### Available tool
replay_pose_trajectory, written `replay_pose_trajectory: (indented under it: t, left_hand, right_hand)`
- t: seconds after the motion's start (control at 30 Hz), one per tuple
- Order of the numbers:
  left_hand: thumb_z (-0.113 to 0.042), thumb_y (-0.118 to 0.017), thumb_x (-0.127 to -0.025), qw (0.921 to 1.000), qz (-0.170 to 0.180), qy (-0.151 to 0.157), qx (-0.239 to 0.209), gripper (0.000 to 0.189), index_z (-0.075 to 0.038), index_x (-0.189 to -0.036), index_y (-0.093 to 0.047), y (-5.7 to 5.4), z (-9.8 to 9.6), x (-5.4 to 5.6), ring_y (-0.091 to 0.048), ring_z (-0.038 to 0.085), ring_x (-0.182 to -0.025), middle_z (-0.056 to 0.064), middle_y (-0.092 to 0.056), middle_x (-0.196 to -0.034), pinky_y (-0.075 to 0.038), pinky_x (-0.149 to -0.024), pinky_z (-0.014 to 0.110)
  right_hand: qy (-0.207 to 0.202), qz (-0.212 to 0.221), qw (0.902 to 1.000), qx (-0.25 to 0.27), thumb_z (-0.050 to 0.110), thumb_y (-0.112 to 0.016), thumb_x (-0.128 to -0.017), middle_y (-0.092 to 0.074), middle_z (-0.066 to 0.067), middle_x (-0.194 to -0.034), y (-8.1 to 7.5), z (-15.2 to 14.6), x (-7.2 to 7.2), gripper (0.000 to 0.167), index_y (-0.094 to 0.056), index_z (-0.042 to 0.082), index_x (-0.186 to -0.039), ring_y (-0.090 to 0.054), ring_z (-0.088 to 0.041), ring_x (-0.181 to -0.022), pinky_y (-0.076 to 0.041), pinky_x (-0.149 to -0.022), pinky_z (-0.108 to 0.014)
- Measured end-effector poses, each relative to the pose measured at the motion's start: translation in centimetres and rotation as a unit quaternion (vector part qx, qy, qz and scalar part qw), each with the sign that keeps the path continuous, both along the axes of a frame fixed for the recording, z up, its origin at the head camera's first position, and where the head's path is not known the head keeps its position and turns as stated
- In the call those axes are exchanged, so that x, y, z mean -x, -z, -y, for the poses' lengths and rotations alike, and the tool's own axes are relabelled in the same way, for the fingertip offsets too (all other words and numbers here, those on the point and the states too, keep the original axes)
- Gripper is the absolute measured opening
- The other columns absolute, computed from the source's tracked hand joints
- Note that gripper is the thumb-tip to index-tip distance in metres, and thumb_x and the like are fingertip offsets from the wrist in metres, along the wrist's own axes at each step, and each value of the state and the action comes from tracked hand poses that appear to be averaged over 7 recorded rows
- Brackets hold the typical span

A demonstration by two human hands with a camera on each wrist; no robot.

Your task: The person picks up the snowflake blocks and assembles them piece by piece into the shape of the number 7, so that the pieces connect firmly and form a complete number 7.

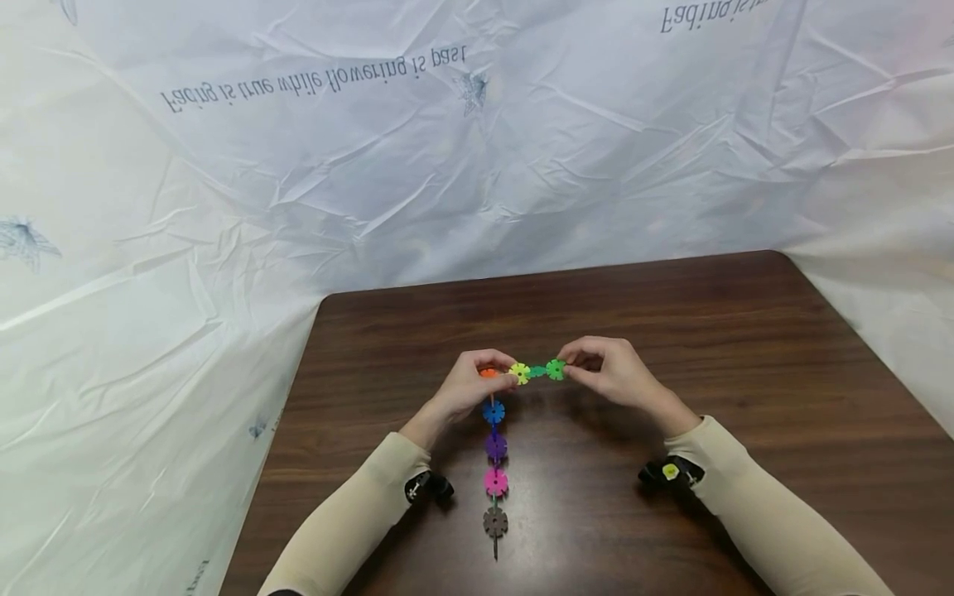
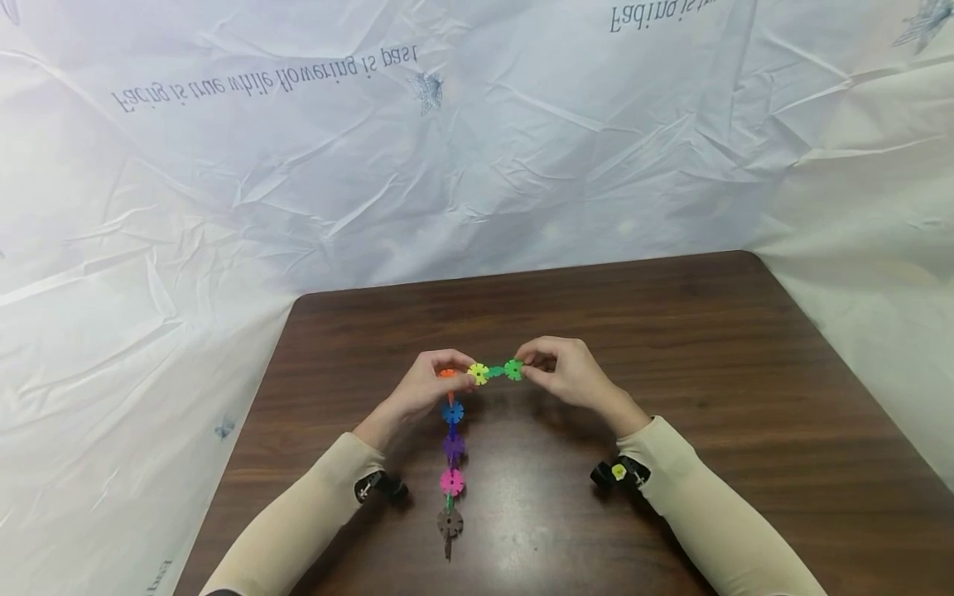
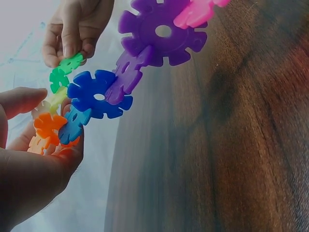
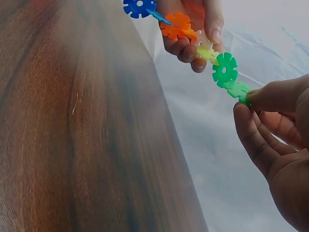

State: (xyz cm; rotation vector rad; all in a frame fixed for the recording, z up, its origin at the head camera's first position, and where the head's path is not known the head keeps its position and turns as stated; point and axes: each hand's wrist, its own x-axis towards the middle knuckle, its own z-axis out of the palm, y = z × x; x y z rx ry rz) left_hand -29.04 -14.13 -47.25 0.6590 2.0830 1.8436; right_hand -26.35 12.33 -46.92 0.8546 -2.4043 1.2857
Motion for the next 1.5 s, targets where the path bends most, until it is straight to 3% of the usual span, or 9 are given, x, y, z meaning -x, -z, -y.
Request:
replay_pose_trajectory:
  t: [0.2, 0.5, 0.77, 1.03, 1.27, 1.5]
  left_hand:
    - [0.003, -0.070, -0.085, 1.0000, 0.002, -0.001, -0.003, 0.025, 0.008, -0.109, -0.066, -0.1, -0.1, -0.1, -0.068, 0.042, -0.089, 0.010, -0.066, -0.093, -0.049, -0.086, 0.062]
    - [0.002, -0.071, -0.085, 1.0000, 0.000, 0.000, 0.009, 0.027, 0.008, -0.111, -0.066, 0.1, 0.0, -0.1, -0.071, 0.026, -0.084, 0.016, -0.066, -0.099, -0.051, -0.086, 0.059]
    - [-0.004, -0.072, -0.087, 0.9995, 0.001, 0.003, 0.031, 0.025, 0.003, -0.111, -0.069, -0.3, 0.2, -0.2, -0.069, 0.038, -0.091, 0.017, -0.067, -0.103, -0.050, -0.087, 0.059]
    - [-0.006, -0.073, -0.087, 0.9989, -0.009, 0.002, 0.045, 0.028, 0.004, -0.112, -0.069, -0.5, 0.3, -0.2, -0.070, 0.021, -0.083, 0.020, -0.066, -0.109, -0.052, -0.086, 0.057]
    - [-0.008, -0.072, -0.087, 0.9976, -0.032, 0.007, 0.060, 0.026, 0.001, -0.111, -0.070, -0.6, 0.4, -0.2, -0.069, 0.035, -0.087, 0.016, -0.069, -0.103, -0.054, -0.079, 0.055]
    - [-0.010, -0.073, -0.087, 0.9980, -0.013, 0.000, 0.062, 0.027, -0.001, -0.112, -0.071, -0.4, 0.3, -0.2, -0.068, 0.041, -0.092, 0.014, -0.070, -0.101, -0.052, -0.084, 0.058]
  right_hand:
    - [-0.015, -0.012, 0.9998, -0.002, 0.007, -0.072, -0.088, -0.071, 0.000, -0.090, 0.6, -0.4, 0.4, 0.016, -0.071, 0.014, -0.102, -0.065, -0.008, -0.077, -0.055, -0.065, -0.023]
    - [-0.024, -0.019, 0.9995, 0.000, 0.006, -0.071, -0.088, -0.071, 0.000, -0.090, 0.6, -0.3, 0.4, 0.016, -0.072, 0.014, -0.102, -0.065, -0.011, -0.075, -0.054, -0.062, -0.025]
    - [-0.023, -0.020, 0.9993, -0.022, 0.006, -0.071, -0.088, -0.071, 0.002, -0.091, 0.4, 0.1, 0.2, 0.016, -0.071, 0.016, -0.100, -0.063, -0.006, -0.075, -0.052, -0.061, -0.025]
    - [-0.002, -0.008, 0.9998, -0.020, 0.005, -0.072, -0.087, -0.070, -0.001, -0.086, 0.4, 0.5, 0.3, 0.015, -0.072, 0.014, -0.099, -0.063, -0.006, -0.073, -0.053, -0.061, -0.028]
    - [0.014, -0.001, 0.9996, -0.024, 0.005, -0.072, -0.086, -0.068, 0.006, -0.082, 0.1, 0.7, 0.5, 0.015, -0.072, 0.015, -0.096, -0.061, -0.005, -0.070, -0.053, -0.060, -0.027]
    - [0.025, 0.006, 0.9994, -0.025, 0.005, -0.072, -0.086, -0.068, 0.005, -0.082, 0.2, 0.8, 0.4, 0.014, -0.073, 0.015, -0.096, -0.061, -0.007, -0.069, -0.052, -0.059, -0.028]
